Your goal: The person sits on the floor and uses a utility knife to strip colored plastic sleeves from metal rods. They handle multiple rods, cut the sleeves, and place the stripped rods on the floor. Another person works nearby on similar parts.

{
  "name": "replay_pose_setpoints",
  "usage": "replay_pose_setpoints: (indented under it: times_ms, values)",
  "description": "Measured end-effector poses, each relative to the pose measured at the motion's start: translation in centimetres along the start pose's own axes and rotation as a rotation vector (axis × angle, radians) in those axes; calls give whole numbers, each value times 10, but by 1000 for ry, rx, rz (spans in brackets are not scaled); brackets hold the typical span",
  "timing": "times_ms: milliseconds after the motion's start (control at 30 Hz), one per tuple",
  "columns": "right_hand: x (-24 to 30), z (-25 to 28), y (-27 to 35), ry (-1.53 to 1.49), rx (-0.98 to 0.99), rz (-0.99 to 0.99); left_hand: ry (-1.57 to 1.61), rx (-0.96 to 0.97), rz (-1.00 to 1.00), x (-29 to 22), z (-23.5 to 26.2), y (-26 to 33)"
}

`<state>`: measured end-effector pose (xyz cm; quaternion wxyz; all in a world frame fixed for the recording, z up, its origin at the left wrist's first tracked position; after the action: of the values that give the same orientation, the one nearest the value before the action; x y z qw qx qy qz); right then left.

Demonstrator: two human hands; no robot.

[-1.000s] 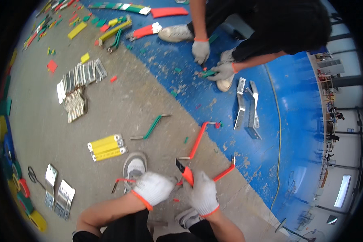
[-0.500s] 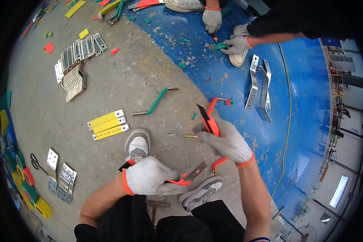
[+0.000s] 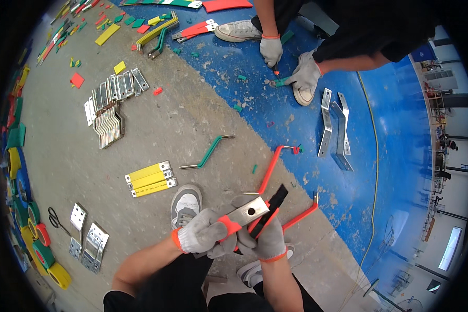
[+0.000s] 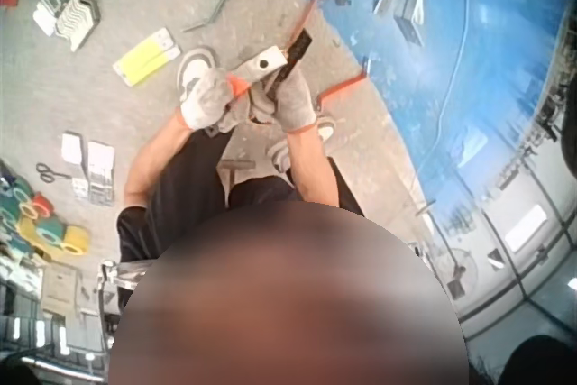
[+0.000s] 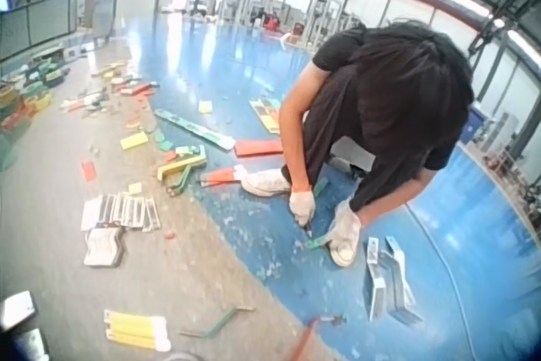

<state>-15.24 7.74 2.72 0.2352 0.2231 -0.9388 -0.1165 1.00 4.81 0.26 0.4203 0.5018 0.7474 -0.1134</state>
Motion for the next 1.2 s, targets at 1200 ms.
replay_pose_setpoints:
  times_ms: [1200]
  values:
    - [68, -20, -2, 1354, -588, -17, -209, -314, 31, 7, 6, 0]
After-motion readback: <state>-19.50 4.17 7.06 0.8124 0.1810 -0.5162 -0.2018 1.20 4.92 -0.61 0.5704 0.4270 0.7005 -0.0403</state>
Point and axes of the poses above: each hand's wrist, its own y-axis away from the middle knuckle, its own z-axis out of the back of the hand, x = y × z, the point moved 3 cm from there along -y, towards the middle knuckle, and after that the axes turned 6 degrees about x, right-handed, at the moved point
